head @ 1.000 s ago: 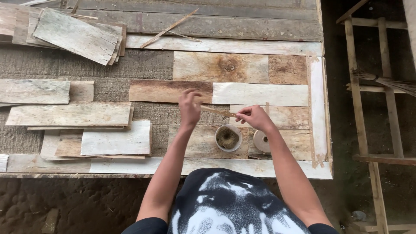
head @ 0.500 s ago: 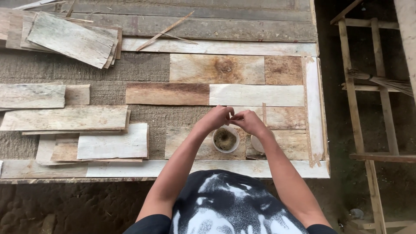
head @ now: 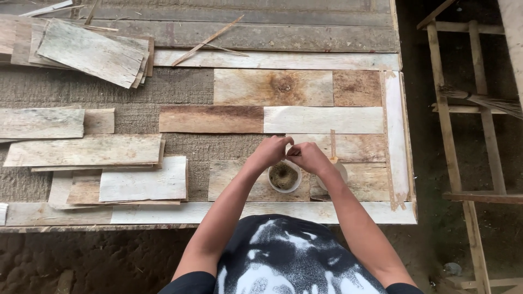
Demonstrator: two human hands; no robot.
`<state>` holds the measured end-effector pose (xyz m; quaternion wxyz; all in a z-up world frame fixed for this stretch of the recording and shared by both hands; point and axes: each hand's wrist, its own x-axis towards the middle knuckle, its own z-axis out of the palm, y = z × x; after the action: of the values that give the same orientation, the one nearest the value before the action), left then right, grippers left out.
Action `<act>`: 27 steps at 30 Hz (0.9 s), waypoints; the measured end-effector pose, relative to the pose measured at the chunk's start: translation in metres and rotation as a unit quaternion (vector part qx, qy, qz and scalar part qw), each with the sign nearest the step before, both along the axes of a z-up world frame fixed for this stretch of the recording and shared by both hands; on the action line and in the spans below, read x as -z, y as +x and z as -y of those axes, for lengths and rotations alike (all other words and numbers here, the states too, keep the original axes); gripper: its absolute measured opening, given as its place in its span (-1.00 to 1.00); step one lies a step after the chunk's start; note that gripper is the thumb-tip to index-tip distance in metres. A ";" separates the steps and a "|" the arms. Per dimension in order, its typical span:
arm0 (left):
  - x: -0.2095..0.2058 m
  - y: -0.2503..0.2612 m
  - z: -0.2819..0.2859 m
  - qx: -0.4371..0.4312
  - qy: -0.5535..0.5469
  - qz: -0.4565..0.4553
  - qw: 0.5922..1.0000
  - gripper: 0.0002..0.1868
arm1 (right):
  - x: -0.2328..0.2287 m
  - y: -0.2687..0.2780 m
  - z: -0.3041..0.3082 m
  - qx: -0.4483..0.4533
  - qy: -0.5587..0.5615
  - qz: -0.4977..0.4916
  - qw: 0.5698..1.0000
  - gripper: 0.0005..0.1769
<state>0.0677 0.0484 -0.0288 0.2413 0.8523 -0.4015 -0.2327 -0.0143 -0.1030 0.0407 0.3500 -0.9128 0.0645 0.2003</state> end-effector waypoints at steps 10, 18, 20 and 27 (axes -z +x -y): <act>0.007 0.003 -0.005 -0.036 -0.068 -0.024 0.997 -0.51 | 0.033 0.001 0.010 -0.061 -0.094 0.114 0.987 -0.85; 0.028 0.010 -0.015 -0.118 -0.098 -0.091 0.984 -0.58 | 0.052 -0.006 0.017 -0.126 -0.131 0.323 0.929 -0.94; 0.050 0.026 -0.028 -0.137 -0.089 -0.101 0.981 -0.53 | 0.063 -0.004 0.024 -0.102 -0.093 0.339 0.931 -0.96; 0.005 0.036 -0.053 -0.212 -0.171 -0.208 0.939 -0.27 | 0.034 0.018 0.105 0.154 -0.058 0.352 0.921 -0.71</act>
<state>0.1038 0.1015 -0.0339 0.5056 0.7959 -0.1863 -0.2762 0.0042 -0.2084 0.0071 0.3234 -0.9218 0.0884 -0.1947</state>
